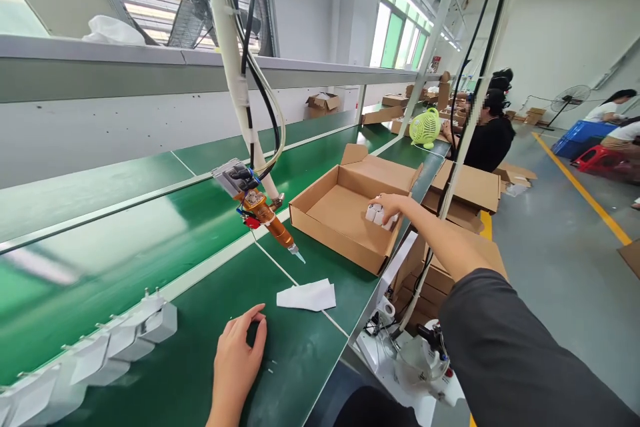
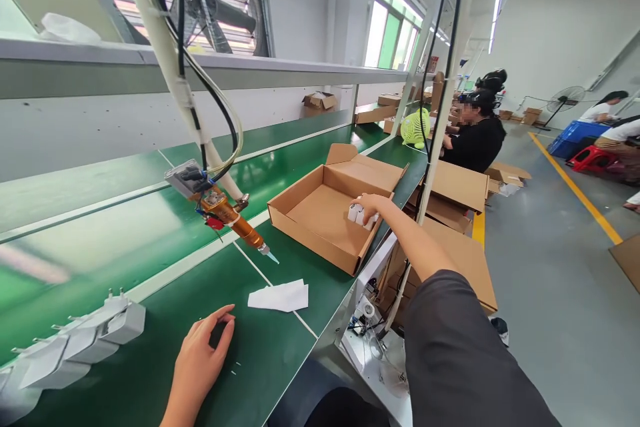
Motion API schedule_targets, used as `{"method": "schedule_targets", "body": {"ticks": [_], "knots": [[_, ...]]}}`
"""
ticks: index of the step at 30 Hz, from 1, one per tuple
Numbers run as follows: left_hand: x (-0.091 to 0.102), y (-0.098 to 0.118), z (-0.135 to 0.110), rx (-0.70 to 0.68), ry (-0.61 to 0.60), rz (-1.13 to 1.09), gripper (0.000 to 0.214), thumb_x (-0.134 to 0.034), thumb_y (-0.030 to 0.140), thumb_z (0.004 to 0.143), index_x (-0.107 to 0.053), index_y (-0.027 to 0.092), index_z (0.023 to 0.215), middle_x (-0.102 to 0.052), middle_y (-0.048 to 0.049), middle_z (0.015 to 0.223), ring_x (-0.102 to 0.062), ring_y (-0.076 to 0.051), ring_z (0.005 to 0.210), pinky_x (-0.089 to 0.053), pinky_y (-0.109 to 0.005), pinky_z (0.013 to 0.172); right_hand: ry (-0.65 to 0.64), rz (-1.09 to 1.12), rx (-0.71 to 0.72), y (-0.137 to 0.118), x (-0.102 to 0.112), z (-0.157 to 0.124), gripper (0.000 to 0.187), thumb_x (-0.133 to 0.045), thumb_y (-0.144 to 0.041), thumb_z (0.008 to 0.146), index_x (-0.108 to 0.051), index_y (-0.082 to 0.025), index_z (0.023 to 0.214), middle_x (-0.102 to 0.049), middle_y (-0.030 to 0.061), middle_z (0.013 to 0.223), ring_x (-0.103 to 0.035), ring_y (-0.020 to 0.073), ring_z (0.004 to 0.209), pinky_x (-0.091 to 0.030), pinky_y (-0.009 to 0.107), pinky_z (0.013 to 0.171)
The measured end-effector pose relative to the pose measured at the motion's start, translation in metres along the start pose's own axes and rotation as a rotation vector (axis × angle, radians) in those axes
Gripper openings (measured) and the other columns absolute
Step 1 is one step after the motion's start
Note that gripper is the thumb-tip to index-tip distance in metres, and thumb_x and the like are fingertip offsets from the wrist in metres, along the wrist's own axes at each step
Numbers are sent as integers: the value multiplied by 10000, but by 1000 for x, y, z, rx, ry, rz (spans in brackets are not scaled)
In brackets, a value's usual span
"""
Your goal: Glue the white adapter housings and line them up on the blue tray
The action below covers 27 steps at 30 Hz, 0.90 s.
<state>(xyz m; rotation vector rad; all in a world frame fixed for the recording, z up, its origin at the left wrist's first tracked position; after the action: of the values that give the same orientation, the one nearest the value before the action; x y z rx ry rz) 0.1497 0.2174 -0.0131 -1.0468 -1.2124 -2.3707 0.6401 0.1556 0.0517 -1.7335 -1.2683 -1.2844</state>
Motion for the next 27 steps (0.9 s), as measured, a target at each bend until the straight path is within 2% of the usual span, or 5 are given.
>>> {"method": "schedule_targets", "body": {"ticks": [9, 17, 20, 23, 27], "knots": [[0, 0, 2, -35, -1, -17, 306, -497, 433, 881, -694, 254, 1033, -776, -31, 875, -704, -280, 872, -558, -410, 785, 83, 55, 14, -23, 28, -33, 534, -755, -355, 849, -594, -189, 1330, -633, 108, 1331, -637, 261, 1180, -521, 443, 1019], [0, 33, -24, 25, -96, -17, 286, -499, 157, 886, -705, 185, 1082, -768, -84, 960, -675, -261, 953, -521, -432, 899, 417, 164, 422, -102, 78, -144, 629, -626, -541, 840, -511, -362, 1431, -668, 166, 1216, -680, 323, 1062, -555, 456, 909], [-4, 29, -27, 87, -131, -4, 293, -556, 136, 872, -702, 199, 1118, -770, -48, 968, -663, -233, 983, -506, -378, 896, 589, 214, 752, -158, 98, -186, 588, -634, -656, 825, -488, -561, 1387, -672, 101, 1220, -679, 293, 1081, -569, 395, 835], [-9, 32, -33, 67, -196, -24, 282, -602, 133, 849, -711, 206, 1099, -770, -30, 966, -657, -229, 1004, -494, -355, 886, 566, 125, 1064, -254, 95, -212, 483, -511, -505, 970, -480, -464, 1450, -659, 74, 1266, -671, 279, 1137, -588, 387, 842], [-12, 40, -40, 15, -260, -55, 249, -610, 153, 851, -725, 204, 1067, -774, -30, 961, -657, -229, 996, -479, -351, 908, 328, -96, 1052, -382, 68, -172, 478, -570, -414, 957, -526, -386, 1432, -578, 97, 1359, -711, 245, 991, -557, 330, 767]]}}
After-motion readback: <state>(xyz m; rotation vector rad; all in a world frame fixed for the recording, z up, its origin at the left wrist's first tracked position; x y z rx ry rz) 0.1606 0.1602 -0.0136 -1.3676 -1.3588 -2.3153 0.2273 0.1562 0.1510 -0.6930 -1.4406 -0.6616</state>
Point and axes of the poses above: each hand's wrist, its own z-axis towards the middle knuckle, its own x-axis out of the back of the hand, y = z × x, the point moved 8 cm from there along z, towards the middle knuckle
